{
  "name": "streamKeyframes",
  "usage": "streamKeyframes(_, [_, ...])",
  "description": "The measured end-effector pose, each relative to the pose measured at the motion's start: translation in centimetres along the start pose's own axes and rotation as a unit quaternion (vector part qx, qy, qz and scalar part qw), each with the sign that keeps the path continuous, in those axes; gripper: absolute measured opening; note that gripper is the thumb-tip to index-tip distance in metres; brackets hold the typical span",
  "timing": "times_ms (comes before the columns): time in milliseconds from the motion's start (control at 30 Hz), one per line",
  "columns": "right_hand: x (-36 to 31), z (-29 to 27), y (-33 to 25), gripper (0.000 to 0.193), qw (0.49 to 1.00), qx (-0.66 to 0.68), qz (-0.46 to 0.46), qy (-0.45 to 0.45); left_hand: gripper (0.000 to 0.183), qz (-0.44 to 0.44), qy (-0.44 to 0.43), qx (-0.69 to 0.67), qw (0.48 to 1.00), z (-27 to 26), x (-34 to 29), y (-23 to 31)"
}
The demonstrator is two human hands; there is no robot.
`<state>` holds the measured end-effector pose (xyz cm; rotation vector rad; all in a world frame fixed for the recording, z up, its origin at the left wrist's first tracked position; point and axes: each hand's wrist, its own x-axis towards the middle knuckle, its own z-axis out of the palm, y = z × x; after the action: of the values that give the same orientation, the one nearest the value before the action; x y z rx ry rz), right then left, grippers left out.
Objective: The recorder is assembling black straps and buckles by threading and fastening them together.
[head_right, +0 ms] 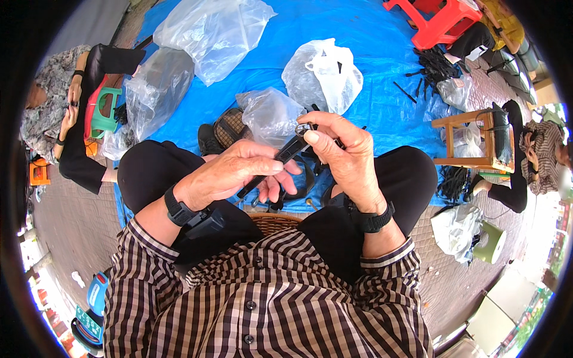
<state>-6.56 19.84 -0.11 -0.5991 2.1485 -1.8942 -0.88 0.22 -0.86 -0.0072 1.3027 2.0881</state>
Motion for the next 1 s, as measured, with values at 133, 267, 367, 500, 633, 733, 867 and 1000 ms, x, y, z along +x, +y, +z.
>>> streamKeyframes(133, [0.0, -0.7, 0.3, 0.021, 0.976, 0.205, 0.060, -0.040, 0.030, 0.019, -0.004, 0.027, 0.999, 0.2, -0.4, 1.0])
streamKeyframes(267, [-0.2, -0.7, 0.2, 0.021, 0.974, 0.218, 0.048, -0.042, 0.029, 0.011, -0.028, 0.025, 0.999, 0.1, -0.5, 1.0])
streamKeyframes(367, [-0.4, -0.4, -0.1, 0.021, 0.985, 0.171, 0.012, -0.023, 0.030, 0.001, -0.024, 0.015, 1.000, -0.1, -0.5, 0.7])
streamKeyframes(500, [-0.8, -0.7, -0.5, 0.021, 0.997, 0.054, -0.050, 0.013, 0.027, 0.017, 0.009, 0.020, 1.000, -0.3, -0.2, 0.5])
streamKeyframes(633, [-0.6, 0.0, -0.9, 0.021, 0.996, 0.089, 0.008, -0.027, 0.024, 0.018, 0.009, 0.040, 0.999, 0.1, -0.4, 1.0])
streamKeyframes(733, [-0.5, 0.0, -0.1, 0.021, 0.991, 0.126, 0.017, -0.051, 0.023, 0.020, -0.003, 0.036, 0.999, 0.0, -0.4, 0.9])
streamKeyframes(867, [-0.6, 0.1, 0.0, 0.022, 0.981, 0.183, 0.056, -0.045, 0.024, 0.011, -0.017, -0.013, 1.000, -0.1, -0.2, 1.1])
streamKeyframes(1000, [-0.7, 0.2, 0.3, 0.022, 0.976, 0.203, 0.051, -0.058, 0.024, 0.015, -0.025, -0.034, 0.999, -0.2, -0.3, 0.8])
